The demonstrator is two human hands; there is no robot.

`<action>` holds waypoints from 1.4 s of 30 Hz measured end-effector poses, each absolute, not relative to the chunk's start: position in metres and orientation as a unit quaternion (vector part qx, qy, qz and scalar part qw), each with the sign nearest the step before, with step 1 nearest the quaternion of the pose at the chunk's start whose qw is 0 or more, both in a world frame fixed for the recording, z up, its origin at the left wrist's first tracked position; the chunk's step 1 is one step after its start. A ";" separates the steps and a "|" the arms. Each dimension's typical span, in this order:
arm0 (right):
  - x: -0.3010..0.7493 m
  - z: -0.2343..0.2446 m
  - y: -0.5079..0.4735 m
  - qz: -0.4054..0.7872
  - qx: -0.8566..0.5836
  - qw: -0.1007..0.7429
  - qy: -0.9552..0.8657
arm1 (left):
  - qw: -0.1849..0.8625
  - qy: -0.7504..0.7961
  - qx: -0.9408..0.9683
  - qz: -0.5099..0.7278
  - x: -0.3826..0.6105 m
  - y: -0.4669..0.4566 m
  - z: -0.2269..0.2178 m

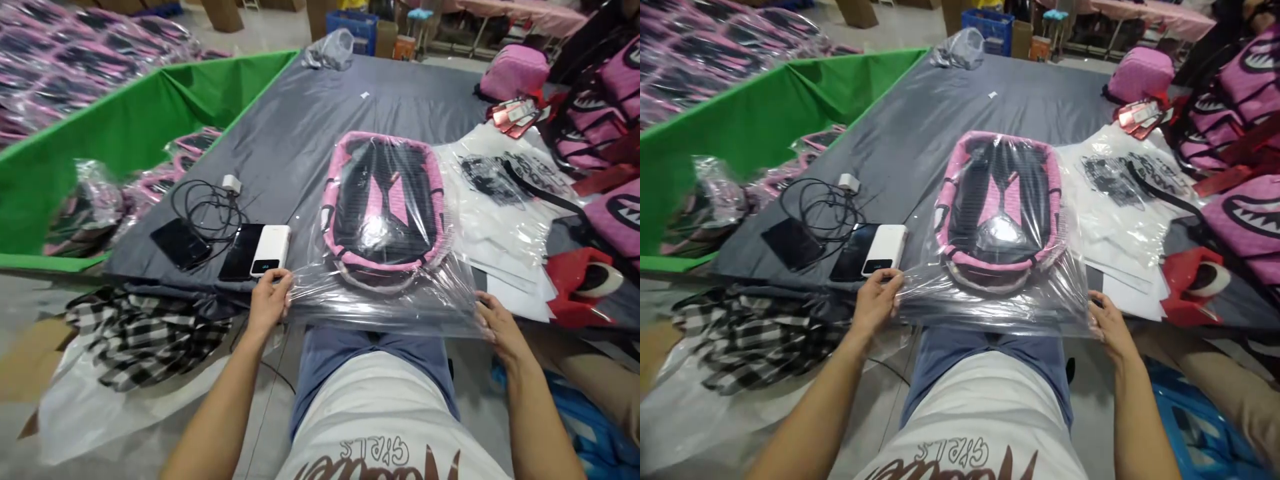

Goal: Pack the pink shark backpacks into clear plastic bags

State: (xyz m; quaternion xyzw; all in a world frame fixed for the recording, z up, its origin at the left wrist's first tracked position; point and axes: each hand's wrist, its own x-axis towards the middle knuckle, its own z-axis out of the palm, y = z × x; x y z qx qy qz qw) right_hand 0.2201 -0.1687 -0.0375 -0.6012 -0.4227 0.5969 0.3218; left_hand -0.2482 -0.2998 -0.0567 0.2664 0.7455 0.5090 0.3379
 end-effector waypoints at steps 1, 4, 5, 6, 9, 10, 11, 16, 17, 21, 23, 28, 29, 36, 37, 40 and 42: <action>0.223 -0.037 -0.171 0.606 -0.589 0.332 -0.420 | 0.354 0.731 0.267 0.519 -0.251 -0.303 -0.057; 0.237 -0.040 -0.177 0.583 -0.572 0.368 -0.444 | 0.346 0.695 0.331 0.537 -0.261 -0.317 -0.060; 0.243 -0.043 -0.178 0.551 -0.575 0.376 -0.473 | 0.306 0.696 0.378 0.528 -0.265 -0.324 -0.062; 0.249 -0.047 -0.179 0.500 -0.583 0.379 -0.517 | 0.245 0.701 0.436 0.508 -0.270 -0.330 -0.065; 0.264 -0.060 -0.180 0.229 -0.576 0.347 -0.704 | 0.006 0.687 0.609 0.396 -0.286 -0.344 -0.080; 0.267 -0.064 -0.181 0.126 -0.551 0.330 -0.757 | -0.060 0.662 0.656 0.358 -0.291 -0.347 -0.086; 0.268 -0.067 -0.181 0.035 -0.515 0.318 -0.795 | -0.107 0.630 0.697 0.326 -0.294 -0.349 -0.091; 0.266 -0.063 -0.184 -0.033 -0.344 0.313 -0.885 | -0.036 0.520 0.810 0.269 -0.295 -0.346 -0.097; 0.265 -0.059 -0.184 0.013 -0.334 0.310 -0.890 | 0.001 0.531 0.798 0.286 -0.293 -0.345 -0.093; 0.258 -0.042 -0.183 0.193 -0.446 0.351 -0.800 | 0.120 0.617 0.664 0.404 -0.280 -0.342 -0.070; 0.243 -0.037 -0.179 0.241 -0.511 0.420 -0.710 | 0.166 0.651 0.577 0.464 -0.270 -0.338 -0.063; 0.184 -0.041 -0.156 0.278 -0.503 0.640 -0.510 | 0.146 0.704 0.363 0.593 -0.248 -0.306 -0.065; 0.174 -0.043 -0.150 0.273 -0.515 0.651 -0.487 | 0.150 0.707 0.339 0.603 -0.247 -0.297 -0.066; 0.157 -0.055 -0.133 0.306 -0.595 0.570 -0.476 | -0.029 0.765 0.418 0.489 -0.239 -0.256 -0.056; 0.158 -0.056 -0.134 0.297 -0.597 0.569 -0.481 | -0.099 0.753 0.453 0.466 -0.231 -0.254 -0.050; 0.160 -0.054 -0.137 0.273 -0.600 0.569 -0.491 | -0.163 0.667 0.605 0.403 -0.196 -0.249 -0.034; 0.161 -0.053 -0.138 0.265 -0.604 0.570 -0.489 | -0.113 0.610 0.695 0.363 -0.174 -0.242 -0.026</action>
